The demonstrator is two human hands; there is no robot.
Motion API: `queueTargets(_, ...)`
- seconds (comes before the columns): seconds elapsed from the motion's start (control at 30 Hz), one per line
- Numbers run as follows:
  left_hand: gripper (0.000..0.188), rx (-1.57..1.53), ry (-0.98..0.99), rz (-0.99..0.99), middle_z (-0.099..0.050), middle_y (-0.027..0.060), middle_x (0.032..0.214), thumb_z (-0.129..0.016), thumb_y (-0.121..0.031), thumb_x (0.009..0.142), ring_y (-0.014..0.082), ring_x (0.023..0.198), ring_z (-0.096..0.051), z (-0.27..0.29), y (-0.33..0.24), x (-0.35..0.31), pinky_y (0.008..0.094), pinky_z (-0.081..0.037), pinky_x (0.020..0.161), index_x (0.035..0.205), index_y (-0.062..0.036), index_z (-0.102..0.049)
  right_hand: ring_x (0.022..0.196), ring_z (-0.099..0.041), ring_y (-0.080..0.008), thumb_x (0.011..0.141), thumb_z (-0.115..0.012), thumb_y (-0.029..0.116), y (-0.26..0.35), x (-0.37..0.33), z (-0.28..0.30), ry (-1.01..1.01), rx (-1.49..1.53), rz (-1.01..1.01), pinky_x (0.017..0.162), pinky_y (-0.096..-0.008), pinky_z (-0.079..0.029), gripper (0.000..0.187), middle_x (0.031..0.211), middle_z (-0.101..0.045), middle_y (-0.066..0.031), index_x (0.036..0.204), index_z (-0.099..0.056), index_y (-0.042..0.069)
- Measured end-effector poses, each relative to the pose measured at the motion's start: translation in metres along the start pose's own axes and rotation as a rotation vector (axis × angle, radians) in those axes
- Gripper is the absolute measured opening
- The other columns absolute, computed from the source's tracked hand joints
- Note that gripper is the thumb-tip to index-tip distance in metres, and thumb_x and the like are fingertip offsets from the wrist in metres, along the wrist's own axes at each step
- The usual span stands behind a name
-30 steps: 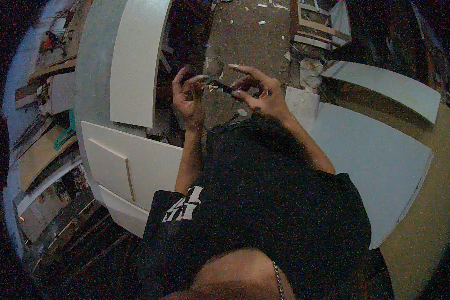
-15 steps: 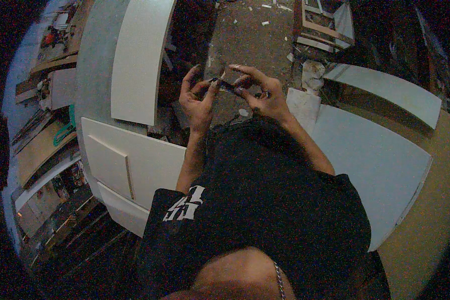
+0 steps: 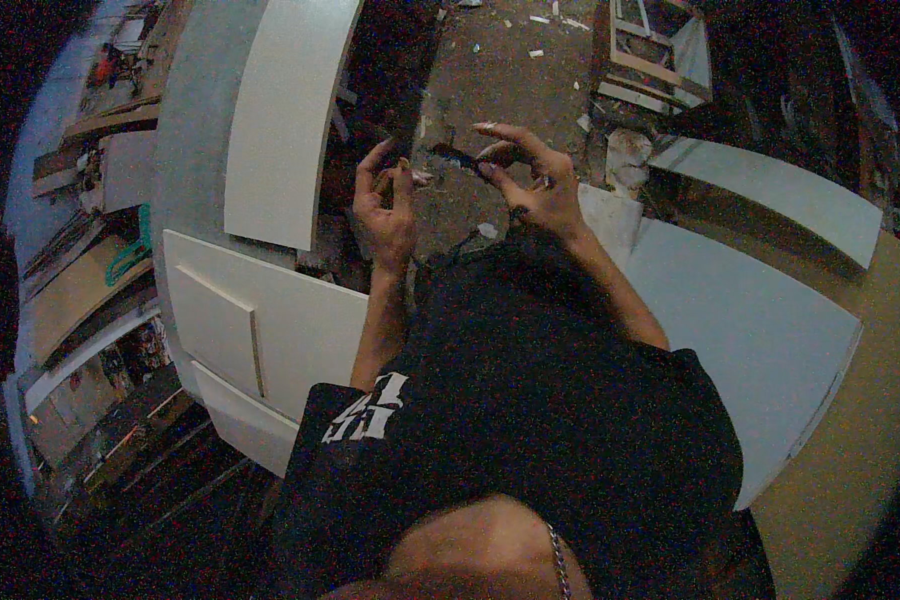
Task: The person scrapes the edges of white wooden panels using a small blade held in their right hand while supporting the panels with their left hand.
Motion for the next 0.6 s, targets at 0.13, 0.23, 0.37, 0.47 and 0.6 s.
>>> queueTargets(0.13, 0.052, 0.380, -0.089, -0.187, -0.070, 0.0092, 0.097, -0.064, -0.017, 0.090, 0.0251, 0.099, -0.065, -0.003, -0.022, -0.001, 0.0347, -0.048, 0.092, 0.136, -0.0033, -0.044, 0.095, -0.063, -0.0138, 0.081, -0.066, -0.006, -0.004, -0.003, -0.001, -0.021, 0.032, -0.052, 0.082, -0.0286, -0.050, 0.043, 0.099, -0.067, -0.0088, 0.123, -0.057, 0.001)
queueTargets(0.23, 0.059, 0.334, -0.126, -0.291, -0.070, 0.0104, 0.102, -0.068, -0.020, 0.088, 0.0277, 0.104, -0.064, -0.008, -0.021, 0.001, 0.0366, -0.045, 0.097, 0.138, -0.0033, -0.041, 0.095, -0.063, -0.0141, 0.081, -0.066, -0.007, -0.005, -0.005, -0.001, -0.035, 0.060, -0.060, 0.081, -0.0281, -0.051, 0.044, 0.099, -0.067, -0.0098, 0.123, -0.056, 0.001)
queueTargets(0.37, 0.071, 0.302, -0.046, -0.160, -0.067, 0.0152, 0.109, -0.074, -0.021, 0.083, 0.0264, 0.109, -0.061, -0.013, -0.008, -0.004, 0.0368, -0.043, 0.098, 0.140, -0.0015, -0.036, 0.093, -0.064, -0.0141, 0.081, -0.066, -0.007, -0.008, -0.004, -0.002, -0.055, 0.072, -0.080, 0.080, -0.0278, -0.052, 0.042, 0.097, -0.068, -0.0087, 0.121, -0.058, 0.003)
queueTargets(0.47, 0.076, 0.169, -0.046, -0.011, -0.068, 0.0149, 0.102, -0.078, -0.017, 0.079, 0.0212, 0.101, -0.064, -0.027, -0.015, -0.004, 0.0329, -0.046, 0.093, 0.139, 0.0006, -0.036, 0.088, -0.066, -0.0133, 0.081, -0.067, -0.006, -0.002, 0.002, -0.006, -0.094, 0.117, -0.024, 0.078, -0.0277, -0.054, 0.039, 0.094, -0.070, -0.0074, 0.118, -0.062, 0.007)
queueTargets(0.6, 0.075, -0.126, -0.068, 0.047, -0.070, 0.0098, 0.087, -0.077, -0.002, 0.077, 0.0128, 0.086, -0.064, -0.036, -0.013, -0.007, 0.0258, -0.050, 0.081, 0.140, -0.0026, -0.037, 0.089, -0.066, -0.0136, 0.081, -0.066, -0.006, 0.001, -0.003, -0.008, -0.073, 0.084, 0.029, 0.079, -0.0284, -0.054, 0.040, 0.094, -0.069, -0.0075, 0.118, -0.062, 0.008)
Point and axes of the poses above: each hand's wrist, its own x-axis towards the middle knuckle, its own z-axis out of the back of the hand, y = z × x, the point moved 5 cm from there along x, towards the middle knuckle
